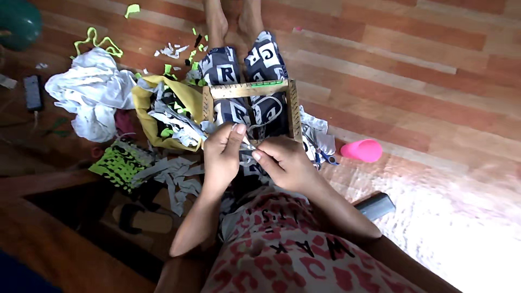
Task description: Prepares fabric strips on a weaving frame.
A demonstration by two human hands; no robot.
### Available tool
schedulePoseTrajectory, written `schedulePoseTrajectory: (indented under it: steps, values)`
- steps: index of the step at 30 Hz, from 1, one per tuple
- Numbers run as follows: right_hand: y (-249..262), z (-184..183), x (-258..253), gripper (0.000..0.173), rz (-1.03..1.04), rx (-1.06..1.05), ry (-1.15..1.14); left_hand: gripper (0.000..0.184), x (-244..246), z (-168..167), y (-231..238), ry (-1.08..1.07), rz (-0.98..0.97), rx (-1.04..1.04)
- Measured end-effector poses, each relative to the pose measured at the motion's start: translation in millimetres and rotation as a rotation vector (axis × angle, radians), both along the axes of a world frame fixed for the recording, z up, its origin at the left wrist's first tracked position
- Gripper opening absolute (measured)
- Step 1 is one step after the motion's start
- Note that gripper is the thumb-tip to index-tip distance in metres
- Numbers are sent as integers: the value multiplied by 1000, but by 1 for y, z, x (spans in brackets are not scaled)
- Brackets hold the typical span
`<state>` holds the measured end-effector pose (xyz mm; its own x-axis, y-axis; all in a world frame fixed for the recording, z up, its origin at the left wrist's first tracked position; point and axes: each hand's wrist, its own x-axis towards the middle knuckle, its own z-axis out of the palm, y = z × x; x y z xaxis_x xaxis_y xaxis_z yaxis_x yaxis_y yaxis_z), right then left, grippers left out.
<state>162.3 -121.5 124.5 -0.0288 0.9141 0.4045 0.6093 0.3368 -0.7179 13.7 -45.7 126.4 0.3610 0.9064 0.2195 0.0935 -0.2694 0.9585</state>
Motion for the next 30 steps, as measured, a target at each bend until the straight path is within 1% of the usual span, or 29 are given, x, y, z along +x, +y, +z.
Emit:
schedulePoseTrajectory:
  steps: [2, 4, 6, 7, 9, 11, 14, 16, 18, 21, 24, 25, 26, 27, 29, 30]
  values:
    - [3, 0, -4, 28, -11, 48, -18, 29, 5, 1, 0, -104, 37, -80]
    - [5, -2, -5, 28, -21, 74, -3, 31, 9, 5, -2, -244, 36, -264]
    - [5, -6, -6, 28, -26, 72, 66, 34, 10, 9, -3, -363, -33, -468]
    - [4, -8, -6, 29, -20, 61, 121, 34, 7, 11, -3, -419, -118, -558]
    - [1, -8, -4, 29, 22, 8, 268, 34, 0, 12, -2, -559, -310, -727]
    - [-3, -5, -2, 28, 96, -91, 473, 35, -5, 13, -2, -659, -424, -858]
    - [-7, -1, -1, 27, 195, -256, 785, 38, -9, 23, -4, -698, -438, -991]
    - [-7, -1, -1, 27, 250, -270, 920, 39, -11, 30, -5, -682, -413, -1026]
    - [-8, 1, 0, 28, 286, -263, 984, 39, -14, 36, -7, -673, -391, -1029]
    - [-12, 3, -1, 29, 296, -278, 1019, 37, -18, 38, -9, -677, -356, -1030]
    - [-13, 0, -4, 28, 269, -357, 1111, 38, -18, 35, -7, -674, -314, -1048]
    - [-12, -1, -5, 28, 257, -373, 1105, 39, -19, 32, -4, -647, -315, -1020]
    - [-10, -1, -4, 29, 247, -371, 1044, 39, -20, 28, -1, -591, -333, -949]
    - [-8, 1, 0, 30, 238, -356, 926, 39, -22, 24, 1, -500, -351, -825]
    - [-3, 6, 6, 28, 201, -322, 653, 38, -22, 22, 2, -262, -306, -490]
    - [-2, 9, 7, 26, 171, -315, 562, 33, -23, 21, 2, -160, -261, -348]
